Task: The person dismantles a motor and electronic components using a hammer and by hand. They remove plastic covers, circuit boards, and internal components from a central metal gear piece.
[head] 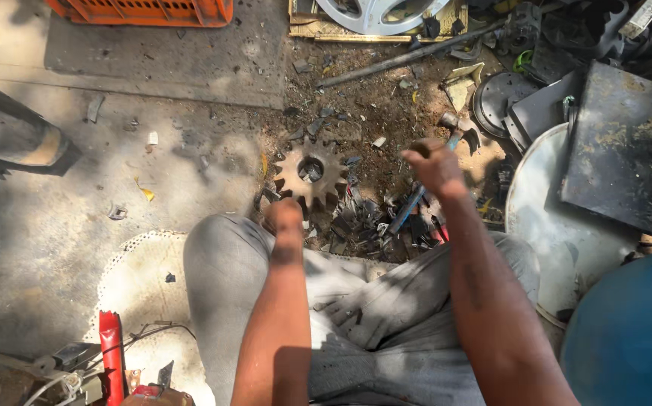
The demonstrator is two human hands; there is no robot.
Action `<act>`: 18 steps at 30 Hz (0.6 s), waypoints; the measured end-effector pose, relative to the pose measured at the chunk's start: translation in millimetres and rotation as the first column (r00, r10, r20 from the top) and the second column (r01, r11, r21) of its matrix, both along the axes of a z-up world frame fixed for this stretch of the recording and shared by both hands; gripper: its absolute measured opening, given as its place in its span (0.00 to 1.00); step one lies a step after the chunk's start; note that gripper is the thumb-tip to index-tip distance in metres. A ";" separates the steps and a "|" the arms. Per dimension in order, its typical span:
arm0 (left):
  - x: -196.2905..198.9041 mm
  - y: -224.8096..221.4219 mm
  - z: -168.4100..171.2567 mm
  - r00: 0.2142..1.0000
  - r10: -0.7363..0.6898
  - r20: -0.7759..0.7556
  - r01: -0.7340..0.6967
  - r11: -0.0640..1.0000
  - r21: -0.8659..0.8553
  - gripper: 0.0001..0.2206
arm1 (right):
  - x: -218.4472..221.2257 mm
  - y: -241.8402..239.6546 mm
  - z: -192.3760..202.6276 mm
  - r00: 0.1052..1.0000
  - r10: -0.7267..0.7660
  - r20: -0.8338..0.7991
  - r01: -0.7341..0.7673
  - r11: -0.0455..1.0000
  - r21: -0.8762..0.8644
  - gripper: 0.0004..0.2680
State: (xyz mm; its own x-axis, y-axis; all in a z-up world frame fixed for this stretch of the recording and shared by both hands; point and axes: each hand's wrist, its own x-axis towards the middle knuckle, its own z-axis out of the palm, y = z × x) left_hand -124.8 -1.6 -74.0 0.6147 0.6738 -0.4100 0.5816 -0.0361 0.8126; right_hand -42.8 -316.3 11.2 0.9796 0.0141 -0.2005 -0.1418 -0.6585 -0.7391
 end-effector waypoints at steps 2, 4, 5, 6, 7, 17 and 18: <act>-19.0 -29.0 34.3 0.997 0.075 0.009 -0.075 0.996 -0.039 0.30 | 3.9 -28.1 -21.6 0.995 -0.088 -0.036 0.080 0.978 -0.191 0.15; -30.6 -65.8 68.8 0.997 0.059 0.041 -0.057 0.997 -0.049 0.32 | 0.5 -36.6 -60.4 0.925 0.013 -0.379 -0.242 0.789 -0.564 0.20; -32.8 -82.5 81.8 0.998 0.020 0.062 -0.018 0.999 -0.040 0.32 | 4.4 -35.2 -80.3 0.928 0.010 -0.371 -0.236 0.789 -0.567 0.20; -38.1 -99.9 88.7 0.994 -0.067 0.090 0.066 0.998 0.016 0.33 | 2.1 -32.1 -101.8 0.947 -0.020 -0.322 -0.174 0.807 -0.564 0.17; -40.3 -117.3 90.9 0.973 -0.166 0.161 0.134 0.972 0.196 0.32 | -1.3 -27.7 -120.1 0.961 -0.053 -0.271 -0.112 0.823 -0.557 0.15; -38.4 -111.2 58.2 0.629 -0.746 -0.219 0.778 0.608 0.161 0.27 | -9.8 -45.3 -27.3 0.836 -0.486 -0.255 0.244 0.745 -0.621 0.15; -38.4 -108.5 60.7 0.629 -0.747 -0.213 0.777 0.608 0.161 0.27 | -9.5 -36.7 -17.6 0.828 -0.500 -0.252 0.227 0.711 -0.665 0.17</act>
State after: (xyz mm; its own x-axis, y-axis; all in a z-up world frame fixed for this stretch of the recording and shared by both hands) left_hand -163.2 -110.1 -13.3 0.9067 0.0600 -0.4176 0.3455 -0.6736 0.6534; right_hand -52.3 -353.0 -6.4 0.7121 -0.5791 -0.3969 -0.6455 -0.7624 -0.0458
